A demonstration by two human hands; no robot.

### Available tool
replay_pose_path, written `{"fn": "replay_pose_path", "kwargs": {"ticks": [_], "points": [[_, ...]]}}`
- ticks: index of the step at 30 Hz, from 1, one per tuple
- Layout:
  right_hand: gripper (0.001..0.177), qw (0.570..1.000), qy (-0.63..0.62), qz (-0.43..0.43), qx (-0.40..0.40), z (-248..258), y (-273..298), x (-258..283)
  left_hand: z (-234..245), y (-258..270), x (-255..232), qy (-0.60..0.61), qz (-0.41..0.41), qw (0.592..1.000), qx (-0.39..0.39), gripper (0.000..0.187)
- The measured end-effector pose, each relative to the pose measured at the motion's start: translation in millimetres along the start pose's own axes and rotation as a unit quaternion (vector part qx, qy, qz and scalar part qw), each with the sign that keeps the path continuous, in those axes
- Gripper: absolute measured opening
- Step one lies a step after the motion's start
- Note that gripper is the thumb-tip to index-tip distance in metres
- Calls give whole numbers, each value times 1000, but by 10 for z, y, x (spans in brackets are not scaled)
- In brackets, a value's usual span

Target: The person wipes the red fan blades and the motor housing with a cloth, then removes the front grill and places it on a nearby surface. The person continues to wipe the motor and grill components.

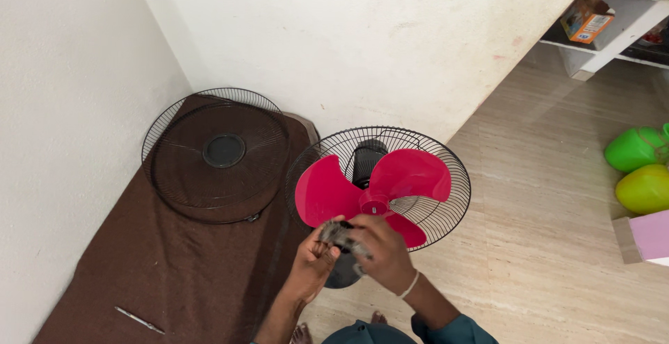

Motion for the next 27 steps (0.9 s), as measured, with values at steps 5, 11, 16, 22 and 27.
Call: {"fn": "replay_pose_path", "kwargs": {"ticks": [5,11,16,22,27], "points": [[46,997,73,11,23,-134,-2,125,-32,-44,-68,-38,-50,998,28,57],[36,975,-92,-189,75,-122,100,-143,30,-24,-200,15,-38,999,-25,57],[26,943,-240,-226,39,-100,159,-235,71,4,-171,68,-52,996,-17,59],[45,975,-161,-152,17,-160,28,-17,42,-2,-161,57,-64,996,1,61],[55,981,-154,-70,97,-155,0,138,53,33,-249,10,-68,997,-16,56]]}}
Point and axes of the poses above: each hand's wrist, its own y-axis away from the middle knuckle, its own z-axis out of the back of the hand, x = y × z, the point moved 3 cm from there along -y, towards the middle knuckle, and after that the axes turned 4 degrees about -z, right-handed, at the moved point
